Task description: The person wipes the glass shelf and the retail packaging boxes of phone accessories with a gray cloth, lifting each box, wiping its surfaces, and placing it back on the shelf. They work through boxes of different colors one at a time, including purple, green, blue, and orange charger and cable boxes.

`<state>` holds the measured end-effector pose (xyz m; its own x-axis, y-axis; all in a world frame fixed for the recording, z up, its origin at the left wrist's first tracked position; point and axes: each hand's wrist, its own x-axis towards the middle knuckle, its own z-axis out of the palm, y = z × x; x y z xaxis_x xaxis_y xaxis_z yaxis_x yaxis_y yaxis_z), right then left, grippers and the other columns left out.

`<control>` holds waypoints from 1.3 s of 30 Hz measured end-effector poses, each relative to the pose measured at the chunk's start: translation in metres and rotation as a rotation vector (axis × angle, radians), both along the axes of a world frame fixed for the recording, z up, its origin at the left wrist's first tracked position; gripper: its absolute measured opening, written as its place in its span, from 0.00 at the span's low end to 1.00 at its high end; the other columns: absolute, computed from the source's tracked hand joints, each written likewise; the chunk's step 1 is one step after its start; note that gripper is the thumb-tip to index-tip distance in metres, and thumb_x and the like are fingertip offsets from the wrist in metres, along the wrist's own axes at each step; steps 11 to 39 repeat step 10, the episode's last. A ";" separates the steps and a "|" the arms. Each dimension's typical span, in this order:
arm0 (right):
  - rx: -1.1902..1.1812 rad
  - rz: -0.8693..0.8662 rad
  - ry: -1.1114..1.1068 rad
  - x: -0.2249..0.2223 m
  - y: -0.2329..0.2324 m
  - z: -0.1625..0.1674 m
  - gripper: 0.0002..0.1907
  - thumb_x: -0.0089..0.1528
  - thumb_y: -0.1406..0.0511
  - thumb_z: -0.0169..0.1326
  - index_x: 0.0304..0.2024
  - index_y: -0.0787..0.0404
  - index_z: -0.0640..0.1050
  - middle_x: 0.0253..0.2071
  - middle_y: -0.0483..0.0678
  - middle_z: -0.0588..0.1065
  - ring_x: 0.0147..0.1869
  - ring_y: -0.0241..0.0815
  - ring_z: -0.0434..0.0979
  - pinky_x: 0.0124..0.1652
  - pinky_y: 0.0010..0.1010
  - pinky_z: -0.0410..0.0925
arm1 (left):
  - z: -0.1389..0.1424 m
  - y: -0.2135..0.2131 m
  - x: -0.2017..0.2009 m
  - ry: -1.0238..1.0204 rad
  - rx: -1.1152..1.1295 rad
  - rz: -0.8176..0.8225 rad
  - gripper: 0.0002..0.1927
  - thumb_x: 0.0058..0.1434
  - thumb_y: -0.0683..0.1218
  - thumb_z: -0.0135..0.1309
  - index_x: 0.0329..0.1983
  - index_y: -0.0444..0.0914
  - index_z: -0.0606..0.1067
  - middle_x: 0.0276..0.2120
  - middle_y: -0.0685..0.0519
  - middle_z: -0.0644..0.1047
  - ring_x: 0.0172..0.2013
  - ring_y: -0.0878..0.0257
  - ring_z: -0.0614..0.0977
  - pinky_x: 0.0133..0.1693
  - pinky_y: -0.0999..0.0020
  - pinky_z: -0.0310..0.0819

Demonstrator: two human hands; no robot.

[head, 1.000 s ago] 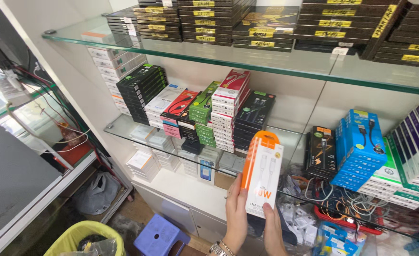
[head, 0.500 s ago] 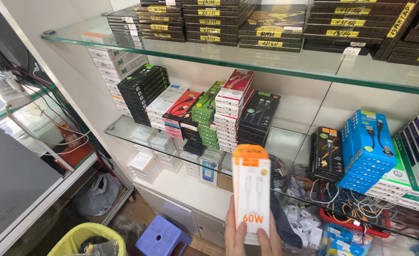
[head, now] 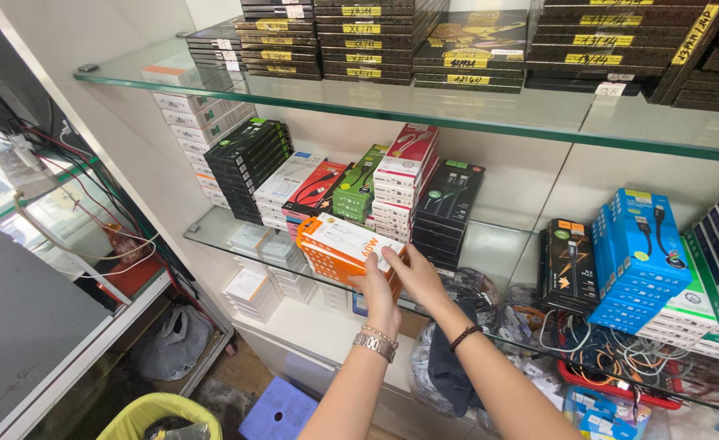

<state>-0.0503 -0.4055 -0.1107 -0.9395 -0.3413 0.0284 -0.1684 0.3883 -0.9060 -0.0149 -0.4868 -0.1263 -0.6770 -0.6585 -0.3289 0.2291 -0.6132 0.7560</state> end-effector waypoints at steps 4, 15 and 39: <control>-0.301 -0.081 0.096 0.005 0.020 -0.037 0.23 0.66 0.53 0.53 0.54 0.63 0.77 0.49 0.49 0.81 0.53 0.40 0.81 0.51 0.32 0.71 | -0.013 -0.003 -0.012 0.131 0.132 -0.016 0.49 0.64 0.56 0.51 0.76 0.38 0.36 0.73 0.41 0.63 0.66 0.52 0.71 0.61 0.60 0.67; -0.408 -0.057 -0.221 -0.002 0.100 -0.076 0.21 0.67 0.55 0.50 0.57 0.58 0.77 0.48 0.50 0.82 0.51 0.41 0.81 0.50 0.33 0.73 | -0.067 0.075 0.020 -0.175 -0.080 0.148 0.43 0.70 0.65 0.43 0.80 0.40 0.48 0.75 0.44 0.51 0.71 0.55 0.58 0.67 0.58 0.56; -0.408 -0.057 -0.221 -0.002 0.100 -0.076 0.21 0.67 0.55 0.50 0.57 0.58 0.77 0.48 0.50 0.82 0.51 0.41 0.81 0.50 0.33 0.73 | -0.067 0.075 0.020 -0.175 -0.080 0.148 0.43 0.70 0.65 0.43 0.80 0.40 0.48 0.75 0.44 0.51 0.71 0.55 0.58 0.67 0.58 0.56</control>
